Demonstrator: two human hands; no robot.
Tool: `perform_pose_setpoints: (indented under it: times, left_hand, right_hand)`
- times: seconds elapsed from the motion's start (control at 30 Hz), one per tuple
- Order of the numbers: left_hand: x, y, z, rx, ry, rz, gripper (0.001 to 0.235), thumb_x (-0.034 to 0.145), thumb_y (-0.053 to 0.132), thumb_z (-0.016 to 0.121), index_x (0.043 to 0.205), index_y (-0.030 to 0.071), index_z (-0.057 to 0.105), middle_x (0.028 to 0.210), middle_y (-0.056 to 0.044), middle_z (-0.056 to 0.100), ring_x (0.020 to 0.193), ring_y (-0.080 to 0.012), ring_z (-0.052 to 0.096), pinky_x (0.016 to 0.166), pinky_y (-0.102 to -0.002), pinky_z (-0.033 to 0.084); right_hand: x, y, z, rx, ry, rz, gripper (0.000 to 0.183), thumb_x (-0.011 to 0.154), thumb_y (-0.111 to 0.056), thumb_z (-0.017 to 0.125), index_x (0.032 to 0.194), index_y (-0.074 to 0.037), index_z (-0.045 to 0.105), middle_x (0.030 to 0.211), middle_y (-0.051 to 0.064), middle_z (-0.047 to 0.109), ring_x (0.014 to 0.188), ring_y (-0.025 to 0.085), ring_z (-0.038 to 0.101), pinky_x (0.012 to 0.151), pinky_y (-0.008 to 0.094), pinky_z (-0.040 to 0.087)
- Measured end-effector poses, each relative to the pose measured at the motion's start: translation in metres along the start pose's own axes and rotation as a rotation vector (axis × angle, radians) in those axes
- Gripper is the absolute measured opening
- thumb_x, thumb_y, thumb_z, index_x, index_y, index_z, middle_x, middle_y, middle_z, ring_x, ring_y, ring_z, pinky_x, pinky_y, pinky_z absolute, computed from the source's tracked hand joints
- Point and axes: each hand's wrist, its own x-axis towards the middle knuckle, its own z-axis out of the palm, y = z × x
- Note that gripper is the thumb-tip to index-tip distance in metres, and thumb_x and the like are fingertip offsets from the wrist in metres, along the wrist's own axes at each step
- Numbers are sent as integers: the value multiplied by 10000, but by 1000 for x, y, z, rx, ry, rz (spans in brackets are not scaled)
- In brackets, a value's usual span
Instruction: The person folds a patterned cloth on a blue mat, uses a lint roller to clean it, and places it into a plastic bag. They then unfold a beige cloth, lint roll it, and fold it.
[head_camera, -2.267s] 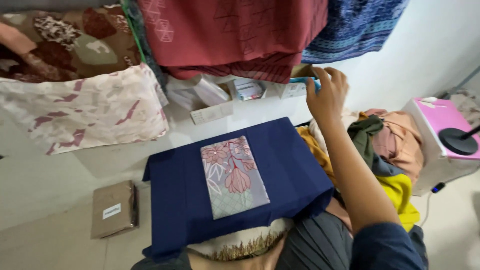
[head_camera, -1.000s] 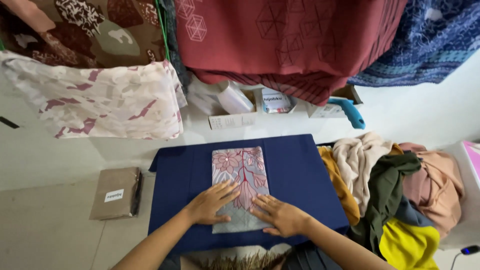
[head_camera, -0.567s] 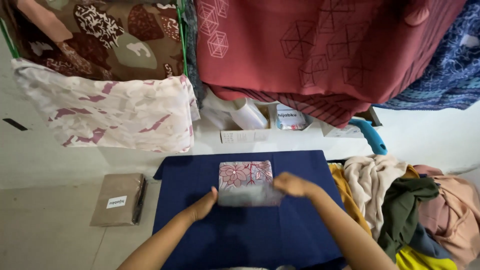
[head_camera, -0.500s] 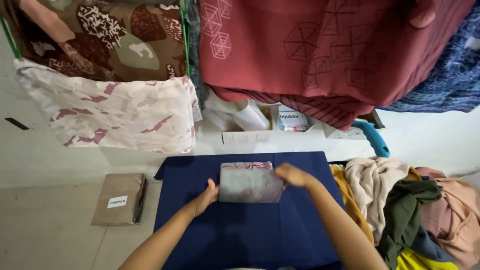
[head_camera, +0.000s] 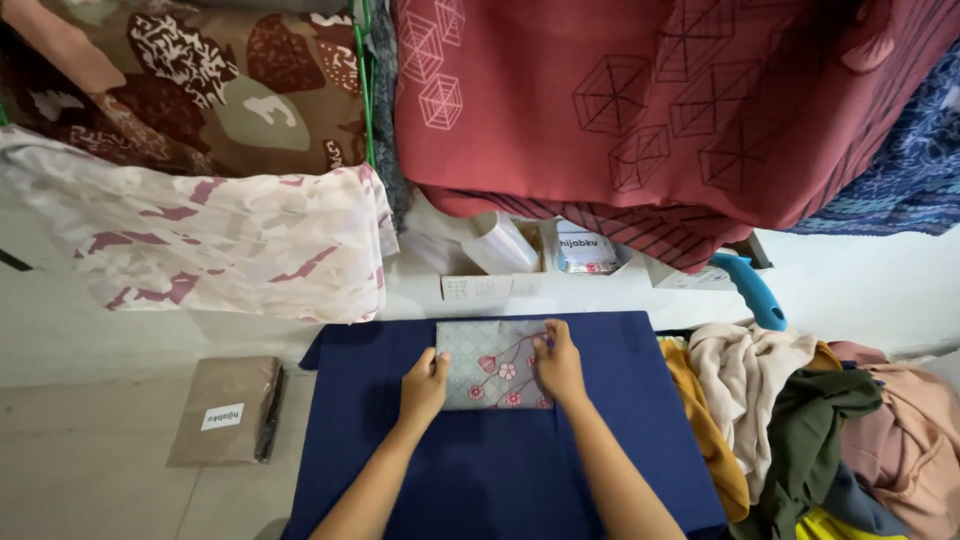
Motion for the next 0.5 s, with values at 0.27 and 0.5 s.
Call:
perform_pose_setpoints:
  times: [0.27,0.5]
  left_hand:
    - [-35,45,7,426,282,-13,279,1013,440,490,1068,207,634,860,-136,763,812,-357,768,719,-471,634]
    - [-25,31,12,699,749,372,495,802,640,722,883,163,616,707,-28,603,666,-262,679,565,-382,592]
  right_hand:
    - [-14,-8,39,-600,108,-53,311,1090,-264,374,1381,-157,394,1222,129,632,866,425,745,784,533,632]
    - [-10,14,41,-763,340,-138,442,1026,-572,452,1047,-147,570,910,32,581,763,286,734,611,409,618]
